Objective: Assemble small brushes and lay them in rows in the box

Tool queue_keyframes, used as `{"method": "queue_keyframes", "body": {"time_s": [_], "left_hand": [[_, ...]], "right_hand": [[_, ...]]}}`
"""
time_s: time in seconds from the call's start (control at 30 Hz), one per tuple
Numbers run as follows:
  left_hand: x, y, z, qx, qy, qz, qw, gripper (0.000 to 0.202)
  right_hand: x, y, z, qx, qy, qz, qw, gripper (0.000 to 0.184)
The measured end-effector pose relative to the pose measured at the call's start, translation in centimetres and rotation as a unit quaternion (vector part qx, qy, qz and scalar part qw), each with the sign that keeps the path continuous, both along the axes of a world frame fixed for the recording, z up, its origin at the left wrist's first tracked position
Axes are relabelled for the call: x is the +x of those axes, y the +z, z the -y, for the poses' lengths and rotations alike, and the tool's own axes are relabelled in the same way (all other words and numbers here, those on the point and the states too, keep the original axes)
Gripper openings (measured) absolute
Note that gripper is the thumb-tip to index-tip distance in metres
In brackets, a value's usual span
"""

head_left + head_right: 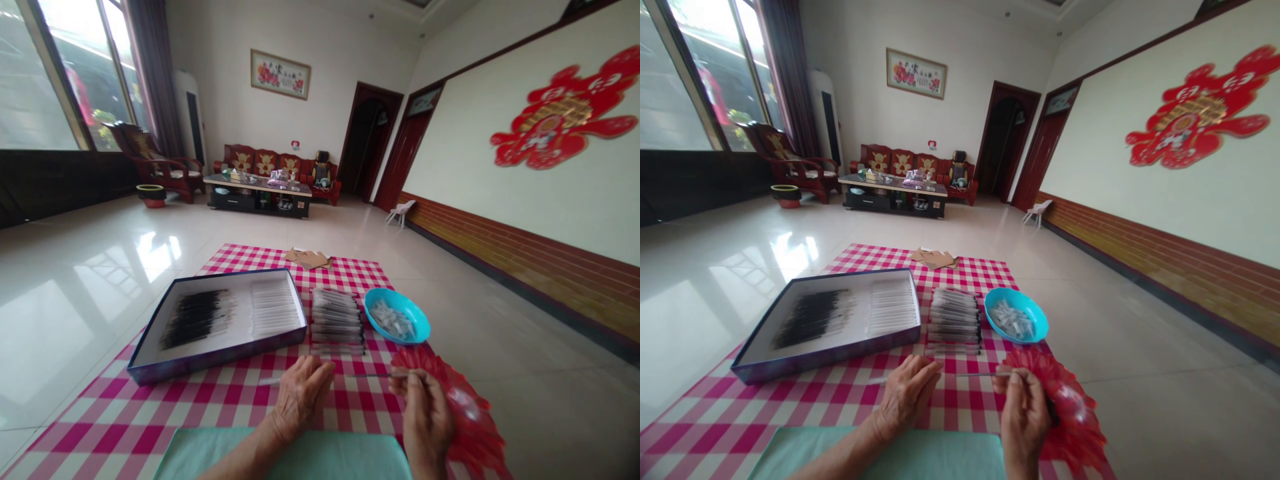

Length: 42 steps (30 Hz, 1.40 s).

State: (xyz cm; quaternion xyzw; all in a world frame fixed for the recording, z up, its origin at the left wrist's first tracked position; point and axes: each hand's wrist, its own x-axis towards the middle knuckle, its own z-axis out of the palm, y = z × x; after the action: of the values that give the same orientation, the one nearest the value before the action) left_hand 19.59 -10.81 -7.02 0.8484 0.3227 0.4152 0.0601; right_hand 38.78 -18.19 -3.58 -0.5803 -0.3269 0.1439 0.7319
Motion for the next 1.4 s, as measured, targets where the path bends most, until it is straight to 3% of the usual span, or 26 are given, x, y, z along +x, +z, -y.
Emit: {"method": "queue_keyframes", "body": {"time_s": [0.23,0.57,0.7,0.87,0.97,1.03,1.1,1.2,1.3,1.4], "left_hand": [[0.2,0.1,0.6,-0.002,-0.019,-0.033,0.999,0.02],[0.5,-0.3,0.4,0.01,-0.006,-0.077,0.997,0.02],[-0.2,1.5,0.5,-0.002,0.042,-0.126,0.991,0.021],[-5.2,6.8,-1.8,-0.053,0.124,-0.229,0.964,0.024],[-10.4,9.6,-4.9,-0.13,0.203,-0.341,0.909,0.028],[-13.9,10.4,-7.1,-0.154,0.233,-0.37,0.886,0.03],[-16.7,10.2,-8.8,-0.179,0.251,-0.397,0.864,0.028],[-19.2,8.9,-10.3,-0.214,0.266,-0.428,0.837,0.024],[-20.1,7.6,-10.6,-0.237,0.267,-0.445,0.821,0.023],[-20.3,7.1,-10.5,-0.251,0.267,-0.447,0.816,0.022]], "right_hand": [[-2.6,-1.2,-0.5,-0.049,0.072,0.04,0.995,0.035],[-2.2,-3.7,-1.1,-0.095,0.137,-0.045,0.985,0.043],[-2.7,-4.2,-1.0,-0.135,0.186,-0.04,0.972,0.048],[-3.9,-3.7,-1.0,-0.169,0.244,-0.059,0.953,0.059],[-4.2,-3.5,-1.1,-0.178,0.251,-0.052,0.95,0.06],[-4.2,-3.7,-1.3,-0.181,0.257,-0.046,0.948,0.06],[-4.2,-3.9,-1.4,-0.178,0.26,-0.044,0.948,0.06],[-4.3,-4.0,-1.5,-0.171,0.256,-0.045,0.95,0.059],[-4.4,-3.8,-1.6,-0.179,0.256,-0.043,0.949,0.059],[-4.5,-3.7,-1.6,-0.184,0.255,-0.04,0.949,0.06]]}}
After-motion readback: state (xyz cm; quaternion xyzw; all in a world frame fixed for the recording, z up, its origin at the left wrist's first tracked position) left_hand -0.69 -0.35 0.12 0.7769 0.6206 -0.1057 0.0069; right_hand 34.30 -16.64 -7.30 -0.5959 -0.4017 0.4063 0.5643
